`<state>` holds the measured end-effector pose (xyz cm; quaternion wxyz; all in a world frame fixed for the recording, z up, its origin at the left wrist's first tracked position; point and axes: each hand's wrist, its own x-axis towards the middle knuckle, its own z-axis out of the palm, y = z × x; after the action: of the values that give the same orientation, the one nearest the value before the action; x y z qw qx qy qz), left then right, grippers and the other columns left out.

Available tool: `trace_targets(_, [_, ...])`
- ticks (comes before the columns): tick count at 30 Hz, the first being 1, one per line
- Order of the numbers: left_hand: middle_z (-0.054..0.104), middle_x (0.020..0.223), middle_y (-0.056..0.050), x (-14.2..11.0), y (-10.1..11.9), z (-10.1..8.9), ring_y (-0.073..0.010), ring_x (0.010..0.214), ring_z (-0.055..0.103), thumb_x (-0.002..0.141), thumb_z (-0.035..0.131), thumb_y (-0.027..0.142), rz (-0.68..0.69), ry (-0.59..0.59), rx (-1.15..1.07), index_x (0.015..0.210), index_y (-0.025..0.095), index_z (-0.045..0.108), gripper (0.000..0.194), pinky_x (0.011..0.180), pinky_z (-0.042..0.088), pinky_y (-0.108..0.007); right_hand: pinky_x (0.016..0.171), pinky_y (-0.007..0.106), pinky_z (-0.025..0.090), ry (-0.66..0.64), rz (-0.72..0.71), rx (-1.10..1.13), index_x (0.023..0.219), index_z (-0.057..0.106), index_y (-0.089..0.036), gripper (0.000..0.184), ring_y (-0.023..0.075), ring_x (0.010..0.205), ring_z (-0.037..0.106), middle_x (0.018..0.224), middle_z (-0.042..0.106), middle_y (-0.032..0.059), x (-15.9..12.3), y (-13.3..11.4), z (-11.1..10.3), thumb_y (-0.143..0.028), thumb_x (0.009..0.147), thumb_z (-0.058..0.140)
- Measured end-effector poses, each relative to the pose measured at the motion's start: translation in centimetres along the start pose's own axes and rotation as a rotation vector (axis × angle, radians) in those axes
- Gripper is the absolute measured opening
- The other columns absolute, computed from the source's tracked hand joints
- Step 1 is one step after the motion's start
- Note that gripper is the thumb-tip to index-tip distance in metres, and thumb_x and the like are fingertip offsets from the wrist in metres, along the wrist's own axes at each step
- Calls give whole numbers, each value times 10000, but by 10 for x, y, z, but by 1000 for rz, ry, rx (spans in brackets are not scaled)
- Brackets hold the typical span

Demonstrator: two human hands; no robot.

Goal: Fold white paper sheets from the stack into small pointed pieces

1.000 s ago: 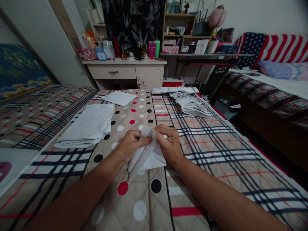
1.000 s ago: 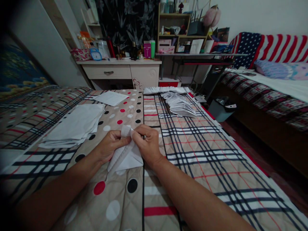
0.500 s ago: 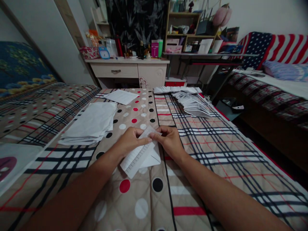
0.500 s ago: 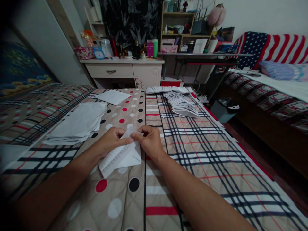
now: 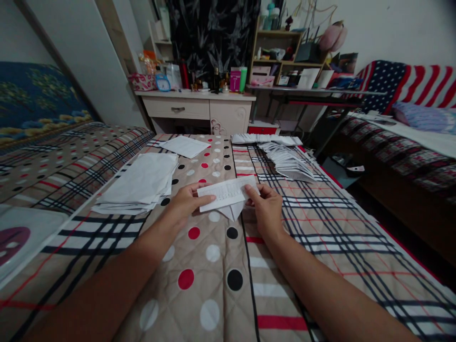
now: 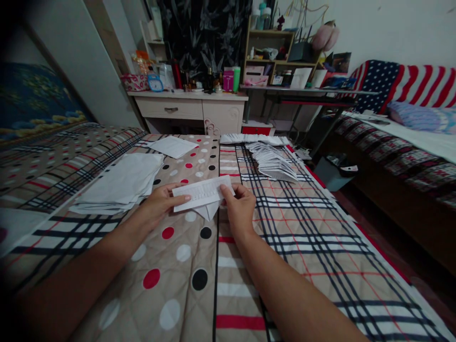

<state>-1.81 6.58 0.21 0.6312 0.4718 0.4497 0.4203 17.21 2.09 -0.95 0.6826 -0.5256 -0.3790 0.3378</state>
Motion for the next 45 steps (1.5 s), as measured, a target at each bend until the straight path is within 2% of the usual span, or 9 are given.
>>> trace_targets(3, [749, 942, -91, -2, -7, 11, -215, 844, 702, 547, 860, 190, 20, 56, -206, 904, 135, 702, 394, 780, 559, -310, 487, 233, 414, -1, 45, 51, 707, 621, -171, 278, 100, 496, 502, 611, 593, -18, -3, -2, 3, -415, 704, 754])
trace_targets(6, [744, 1010, -77, -7, -10, 22, -251, 969, 689, 598, 830, 196, 6, 66, -322, 903, 185, 694, 334, 811, 559, -343, 488, 227, 423, -22, 95, 92, 730, 613, -176, 292, 100, 507, 520, 648, 603, -15, -6, -4, 5, -427, 703, 758])
trace_targets(11, [742, 1006, -74, -15, -8, 32, -248, 940, 695, 585, 827, 189, 32, 114, -405, 892, 176, 678, 341, 790, 564, -351, 507, 224, 430, -69, 98, 136, 751, 637, -174, 279, 98, 524, 521, 661, 620, -21, -10, -3, 7, -401, 681, 784])
trace_targets(16, [743, 876, -66, -18, -10, 36, -194, 750, 692, 540, 869, 219, 53, 161, -359, 896, 136, 683, 410, 718, 562, -319, 636, 295, 519, -128, 212, 232, 842, 686, -169, 328, 167, 662, 641, 811, 723, 30, -16, 0, 11, -324, 602, 846])
trace_targets(21, [736, 816, -71, -18, -10, 37, -194, 698, 681, 512, 889, 261, 52, 198, -312, 859, 120, 678, 430, 685, 554, -319, 714, 343, 546, -146, 238, 296, 834, 692, -166, 338, 199, 718, 670, 836, 737, 44, -17, 2, 14, -271, 565, 867])
trace_targets(27, [739, 786, -87, -13, -7, 27, -211, 684, 690, 609, 830, 418, 84, 119, -177, 844, 134, 682, 397, 619, 524, -295, 673, 314, 526, -152, 262, 260, 788, 713, -158, 258, 184, 681, 663, 790, 739, 37, -11, 2, 8, -277, 601, 844])
trace_targets(34, [726, 718, -123, -7, -11, 15, -217, 600, 682, 709, 692, 617, 73, 74, -144, 810, 109, 648, 520, 536, 510, -282, 609, 288, 512, -278, 310, 228, 714, 718, -159, 264, 171, 610, 642, 704, 729, 34, 1, 1, 0, -397, 648, 809])
trace_targets(41, [732, 767, -116, -2, -12, 8, -213, 644, 687, 794, 566, 666, 121, 80, -112, 860, 104, 680, 577, 567, 548, -304, 520, 255, 465, -377, 245, 99, 644, 714, -169, 302, 137, 523, 581, 618, 689, 29, 12, 3, -9, -459, 724, 744])
trace_targets(45, [699, 643, -64, 4, -8, -1, -158, 563, 638, 796, 598, 632, 337, 106, 97, 667, 124, 677, 530, 526, 504, -246, 624, 270, 485, -312, -29, -48, 704, 764, -212, 87, 156, 644, 631, 708, 725, 16, 18, 0, -15, -294, 688, 785])
